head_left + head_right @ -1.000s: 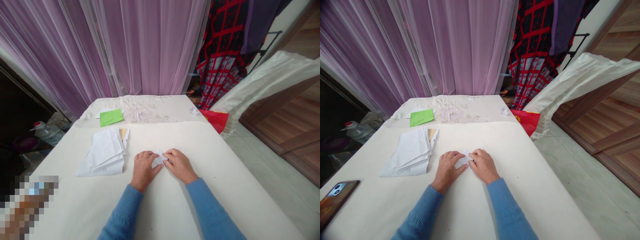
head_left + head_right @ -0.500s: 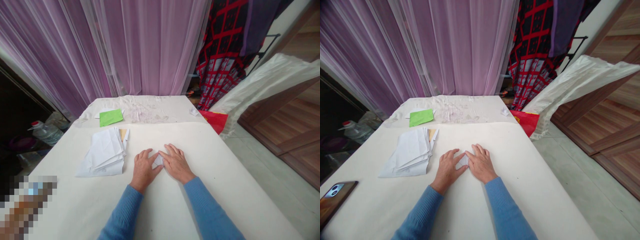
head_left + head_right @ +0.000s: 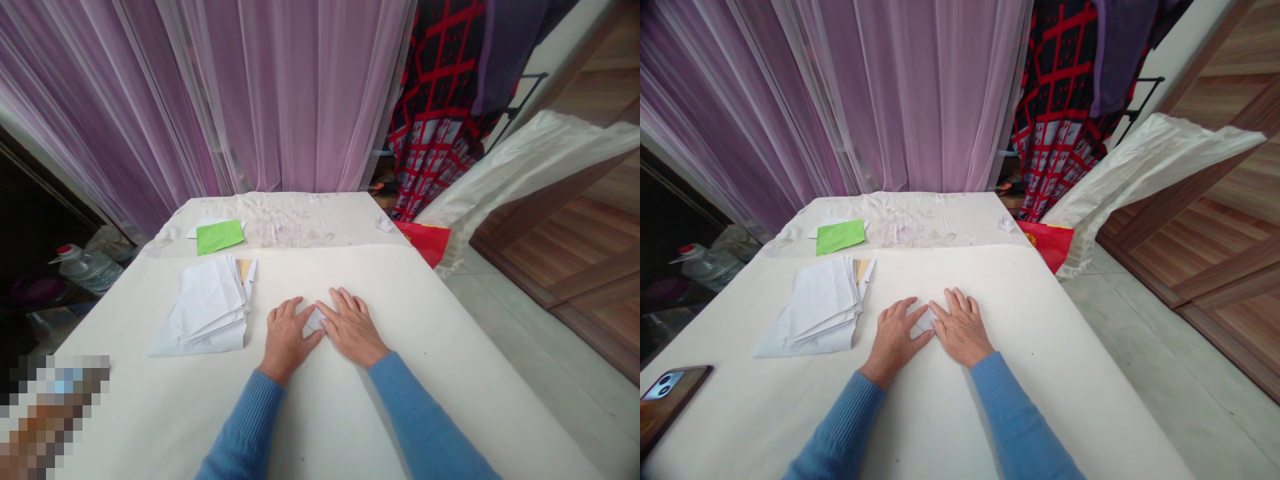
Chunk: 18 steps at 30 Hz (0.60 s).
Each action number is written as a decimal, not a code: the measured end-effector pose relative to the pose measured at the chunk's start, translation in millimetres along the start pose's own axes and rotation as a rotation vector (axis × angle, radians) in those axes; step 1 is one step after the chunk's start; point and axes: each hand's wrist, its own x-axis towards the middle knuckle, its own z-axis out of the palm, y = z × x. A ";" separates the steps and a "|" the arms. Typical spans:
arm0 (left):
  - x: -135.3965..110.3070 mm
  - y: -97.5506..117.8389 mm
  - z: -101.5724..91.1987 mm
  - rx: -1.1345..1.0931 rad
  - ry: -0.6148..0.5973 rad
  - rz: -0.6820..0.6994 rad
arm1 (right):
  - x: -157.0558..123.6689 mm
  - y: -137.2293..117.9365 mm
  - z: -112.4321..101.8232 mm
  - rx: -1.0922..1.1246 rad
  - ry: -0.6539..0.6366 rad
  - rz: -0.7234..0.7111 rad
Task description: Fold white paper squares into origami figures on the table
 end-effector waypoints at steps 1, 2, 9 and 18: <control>0.1 -0.1 -0.1 -0.001 -0.001 -0.001 | -3.1 1.8 -0.2 -0.006 -0.007 -0.001; 0.1 -0.1 -0.2 -0.003 -0.002 -0.002 | -6.2 3.7 -0.5 -0.011 -0.011 0.000; 0.5 1.1 -2.1 -0.015 -0.020 -0.019 | -25.6 15.0 -3.5 -0.032 0.006 0.009; 2.0 0.4 -2.4 -0.033 -0.030 -0.032 | -30.9 9.8 -12.5 0.005 0.055 -0.104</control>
